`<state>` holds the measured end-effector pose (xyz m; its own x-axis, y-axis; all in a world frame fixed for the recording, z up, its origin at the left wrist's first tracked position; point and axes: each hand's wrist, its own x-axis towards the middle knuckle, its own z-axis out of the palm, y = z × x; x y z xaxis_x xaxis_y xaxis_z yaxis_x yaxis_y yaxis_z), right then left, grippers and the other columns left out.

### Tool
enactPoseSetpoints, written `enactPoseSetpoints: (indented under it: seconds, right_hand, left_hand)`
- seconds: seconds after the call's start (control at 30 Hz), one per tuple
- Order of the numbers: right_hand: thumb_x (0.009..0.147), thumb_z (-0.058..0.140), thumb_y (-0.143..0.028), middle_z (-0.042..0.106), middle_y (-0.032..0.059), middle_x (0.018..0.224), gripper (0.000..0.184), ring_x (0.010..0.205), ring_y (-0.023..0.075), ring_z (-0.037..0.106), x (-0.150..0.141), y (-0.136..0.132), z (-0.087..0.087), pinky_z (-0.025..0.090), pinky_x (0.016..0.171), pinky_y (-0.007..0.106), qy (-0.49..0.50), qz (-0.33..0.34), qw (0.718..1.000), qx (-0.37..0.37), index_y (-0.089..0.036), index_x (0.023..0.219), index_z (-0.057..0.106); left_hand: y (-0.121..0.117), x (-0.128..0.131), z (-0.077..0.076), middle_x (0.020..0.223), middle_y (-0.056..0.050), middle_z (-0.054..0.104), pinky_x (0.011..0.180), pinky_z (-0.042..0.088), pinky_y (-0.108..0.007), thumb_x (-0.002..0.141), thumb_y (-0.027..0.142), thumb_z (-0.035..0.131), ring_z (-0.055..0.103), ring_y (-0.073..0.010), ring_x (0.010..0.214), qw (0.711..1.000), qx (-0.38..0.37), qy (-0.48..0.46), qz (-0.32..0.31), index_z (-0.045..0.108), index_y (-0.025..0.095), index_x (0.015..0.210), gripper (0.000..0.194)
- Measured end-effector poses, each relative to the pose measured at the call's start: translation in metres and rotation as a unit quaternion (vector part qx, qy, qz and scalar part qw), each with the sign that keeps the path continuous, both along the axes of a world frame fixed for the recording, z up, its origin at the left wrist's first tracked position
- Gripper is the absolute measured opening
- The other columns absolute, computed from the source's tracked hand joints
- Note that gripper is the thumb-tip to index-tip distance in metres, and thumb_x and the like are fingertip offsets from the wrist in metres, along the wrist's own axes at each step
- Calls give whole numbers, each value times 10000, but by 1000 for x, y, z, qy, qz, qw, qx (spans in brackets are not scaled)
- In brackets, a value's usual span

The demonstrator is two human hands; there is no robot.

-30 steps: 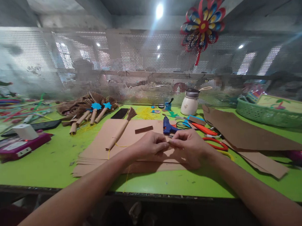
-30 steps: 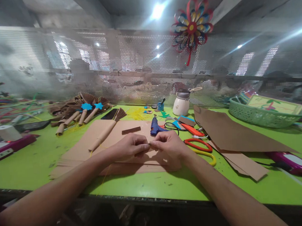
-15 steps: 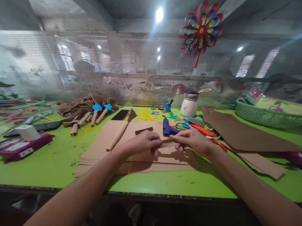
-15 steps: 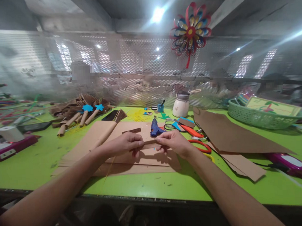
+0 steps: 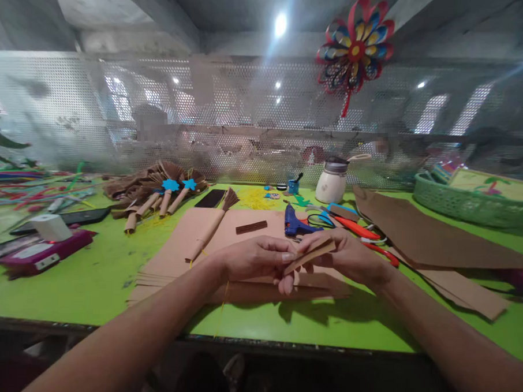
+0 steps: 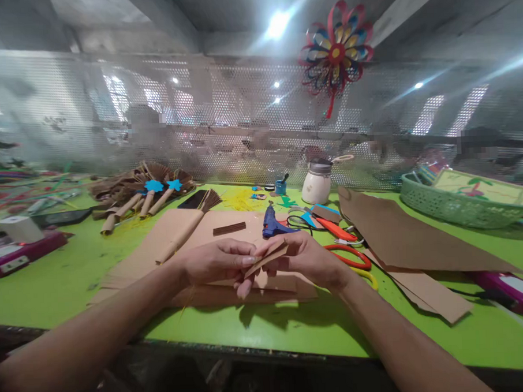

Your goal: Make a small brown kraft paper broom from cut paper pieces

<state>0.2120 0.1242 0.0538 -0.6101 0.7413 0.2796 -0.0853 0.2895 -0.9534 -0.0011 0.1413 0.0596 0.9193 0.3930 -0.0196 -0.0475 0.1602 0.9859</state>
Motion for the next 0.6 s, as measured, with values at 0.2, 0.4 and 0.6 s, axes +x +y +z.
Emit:
enactPoseSetpoints:
  seconds: [0.2,0.4,0.6]
  right_hand:
    - [830,582,-263,646,45,765,147,717,147,582,1,3,0,458,707,308,-11,-37,999,33,-147,816,672]
    - [885,461,-306,646,50,942,256,840,173,562,1,8,1,433,747,296,-198,-50,973,107,-179,1000,650]
    - [843,489,-278,649,24,757,222,713,156,547,-7,10,-7,407,650,256,-359,-101,904,208,-163,853,678]
  left_hand:
    - [5,3,-13,830,-99,655,729,453,-309,853,388,512,615,-170,768,999,31,34,6,602,116,931,297]
    - [19,-2,1,832,-61,637,705,439,-267,855,388,470,568,-134,738,930,247,102,253,612,128,876,298]
    - [12,3,-8,711,-18,635,588,374,-215,798,283,495,529,-126,655,845,433,209,234,650,133,777,217]
